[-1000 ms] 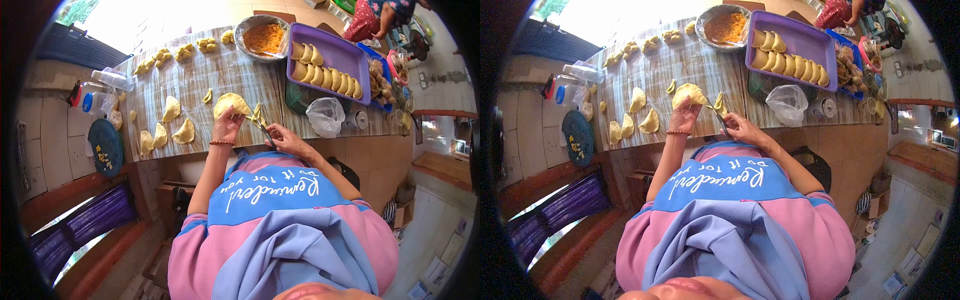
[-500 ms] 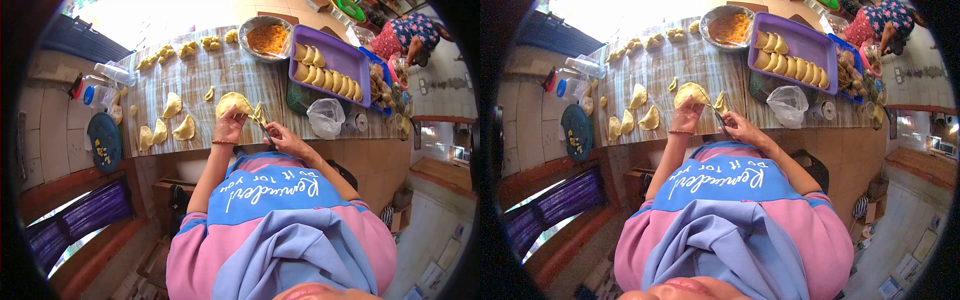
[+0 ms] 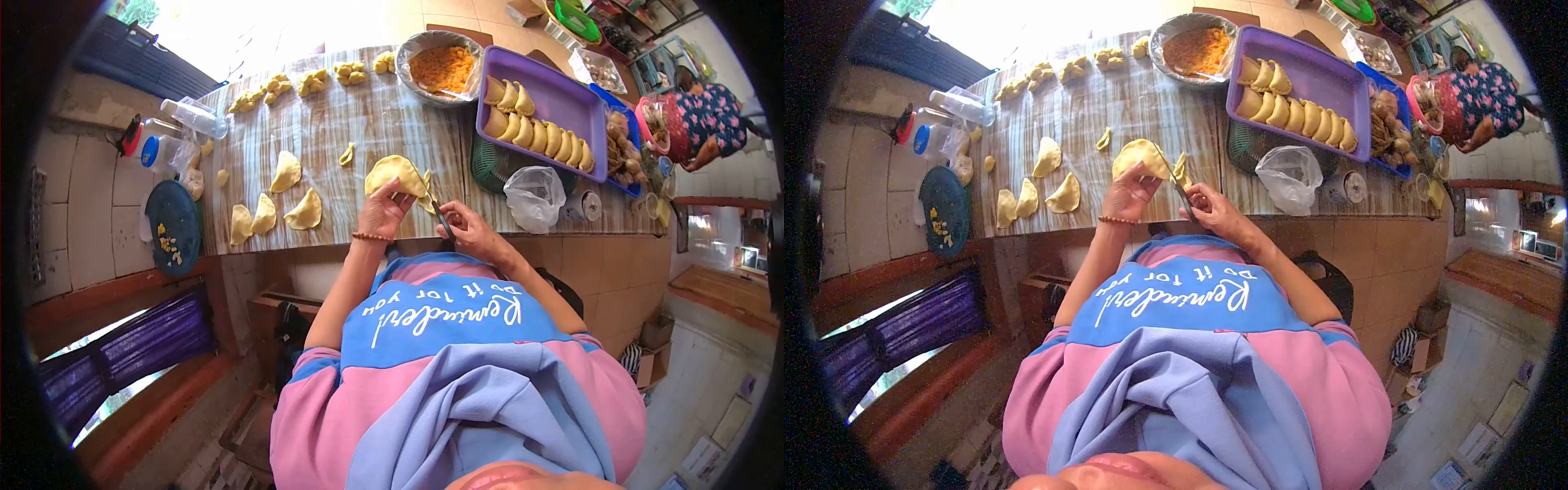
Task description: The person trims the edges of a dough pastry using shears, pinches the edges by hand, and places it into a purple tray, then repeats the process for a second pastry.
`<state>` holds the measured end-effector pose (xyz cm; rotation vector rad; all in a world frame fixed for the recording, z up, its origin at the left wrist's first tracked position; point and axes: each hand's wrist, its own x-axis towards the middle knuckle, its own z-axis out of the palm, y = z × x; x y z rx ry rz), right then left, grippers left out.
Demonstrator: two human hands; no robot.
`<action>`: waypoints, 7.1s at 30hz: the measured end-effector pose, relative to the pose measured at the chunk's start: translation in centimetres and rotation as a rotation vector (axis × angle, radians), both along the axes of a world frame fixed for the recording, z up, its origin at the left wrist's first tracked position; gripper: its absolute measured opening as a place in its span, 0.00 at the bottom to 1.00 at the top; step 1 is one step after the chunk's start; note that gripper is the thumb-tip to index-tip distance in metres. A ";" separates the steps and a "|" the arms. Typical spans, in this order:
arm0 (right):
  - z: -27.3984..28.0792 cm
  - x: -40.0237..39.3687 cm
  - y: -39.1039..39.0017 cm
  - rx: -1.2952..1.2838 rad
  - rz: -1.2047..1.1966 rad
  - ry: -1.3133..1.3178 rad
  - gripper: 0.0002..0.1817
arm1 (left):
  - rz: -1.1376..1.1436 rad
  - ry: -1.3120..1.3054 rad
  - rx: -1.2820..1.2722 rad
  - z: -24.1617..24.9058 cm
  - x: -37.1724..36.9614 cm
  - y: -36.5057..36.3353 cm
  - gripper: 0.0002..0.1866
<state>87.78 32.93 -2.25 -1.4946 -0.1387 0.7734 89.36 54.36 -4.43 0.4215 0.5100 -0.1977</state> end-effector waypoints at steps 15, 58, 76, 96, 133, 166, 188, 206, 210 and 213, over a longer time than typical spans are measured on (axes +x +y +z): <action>0.7 0.3 -1.5 0.003 -0.004 0.069 0.16 | -0.221 -0.053 0.064 1.0 -0.1 0.5 0.20; 3.7 0.3 -3.8 0.002 0.147 0.090 0.17 | -0.881 -0.138 0.552 3.9 2.3 4.0 0.19; 0.6 2.6 -4.1 -0.029 0.111 0.000 0.14 | -1.076 -0.149 0.448 2.6 4.9 4.3 0.19; 0.3 4.2 3.8 0.044 0.040 0.223 0.16 | -0.092 -0.206 0.237 0.6 -1.3 1.5 0.17; 1.9 4.2 1.8 0.077 -0.019 0.042 0.11 | -0.139 -0.253 0.270 2.4 -1.9 -1.0 0.13; 1.6 5.0 1.2 0.068 0.072 0.022 0.11 | -0.164 -0.199 0.300 2.2 -2.8 -1.5 0.14; 0.6 5.2 0.8 0.067 0.027 -0.020 0.12 | -0.240 -0.207 0.307 2.9 -2.3 -2.1 0.15; -0.8 5.5 -0.9 -0.001 0.006 -0.080 0.12 | -0.261 -0.193 0.237 1.8 -1.7 -3.0 0.15; 0.4 5.4 -1.1 0.127 -0.013 0.084 0.13 | -0.257 -0.191 0.230 1.9 -1.6 -3.0 0.16; 0.8 6.0 -1.5 0.078 0.055 0.049 0.14 | -0.264 -0.190 0.224 2.3 -1.6 -3.0 0.16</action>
